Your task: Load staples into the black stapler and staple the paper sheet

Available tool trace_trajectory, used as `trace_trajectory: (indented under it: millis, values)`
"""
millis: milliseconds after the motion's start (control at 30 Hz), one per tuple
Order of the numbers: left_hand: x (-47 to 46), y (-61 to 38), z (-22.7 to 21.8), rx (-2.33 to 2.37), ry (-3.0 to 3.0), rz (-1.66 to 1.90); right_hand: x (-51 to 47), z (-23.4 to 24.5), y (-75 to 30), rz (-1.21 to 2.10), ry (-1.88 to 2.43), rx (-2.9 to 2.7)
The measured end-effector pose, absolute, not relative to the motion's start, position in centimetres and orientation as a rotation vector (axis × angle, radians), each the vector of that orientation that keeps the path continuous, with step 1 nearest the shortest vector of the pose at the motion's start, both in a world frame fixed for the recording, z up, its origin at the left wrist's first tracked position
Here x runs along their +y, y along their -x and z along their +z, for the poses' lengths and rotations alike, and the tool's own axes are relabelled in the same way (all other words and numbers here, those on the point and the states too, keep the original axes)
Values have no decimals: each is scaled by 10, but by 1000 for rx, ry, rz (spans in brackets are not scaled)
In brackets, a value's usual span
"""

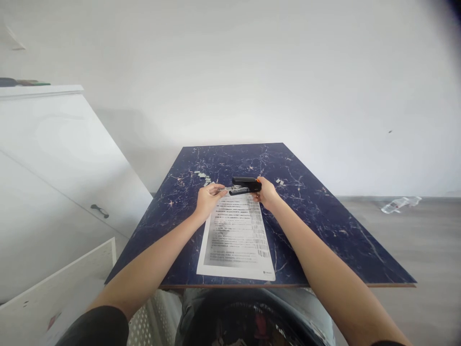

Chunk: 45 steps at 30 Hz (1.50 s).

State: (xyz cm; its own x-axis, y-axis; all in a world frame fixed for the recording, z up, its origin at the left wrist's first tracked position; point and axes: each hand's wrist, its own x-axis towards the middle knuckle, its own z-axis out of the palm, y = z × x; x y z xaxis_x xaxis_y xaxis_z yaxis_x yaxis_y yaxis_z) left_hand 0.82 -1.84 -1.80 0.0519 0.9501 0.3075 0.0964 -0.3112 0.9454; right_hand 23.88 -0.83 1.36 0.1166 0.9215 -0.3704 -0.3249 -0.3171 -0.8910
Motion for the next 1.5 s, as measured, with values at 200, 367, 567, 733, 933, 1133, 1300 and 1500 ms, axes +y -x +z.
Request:
trace_trajectory:
  millis: [200, 367, 567, 733, 933, 1133, 1300, 1500]
  values:
    - [-20, -10, -16, 1070, -1461, 1363, -11, 16, -237, 1482, 1272, -650]
    - [-19, -13, -18, 996, -1289, 1379, -11, 19, -236, 1487, 1208, -623]
    - [-20, -16, -14, 829, -957, 1354, -8, 16, -238, 1491, 1143, -576]
    - [-19, -16, -8, 653, -737, 1303, -7, 16, -240, 1491, 1151, -538]
    - [-19, -14, -7, 619, -599, 1229, -9, 18, -241, 1429, 1108, -532]
    - [-21, -14, -6, 594, -491, 1190, -8, 16, -241, 1388, 1017, -587]
    - [-26, -14, -1, 520, -440, 1080, -10, 17, -241, 1320, 861, -746]
    - [-24, -13, 0, 527, -498, 1058, -18, 24, -241, 1315, 684, -950]
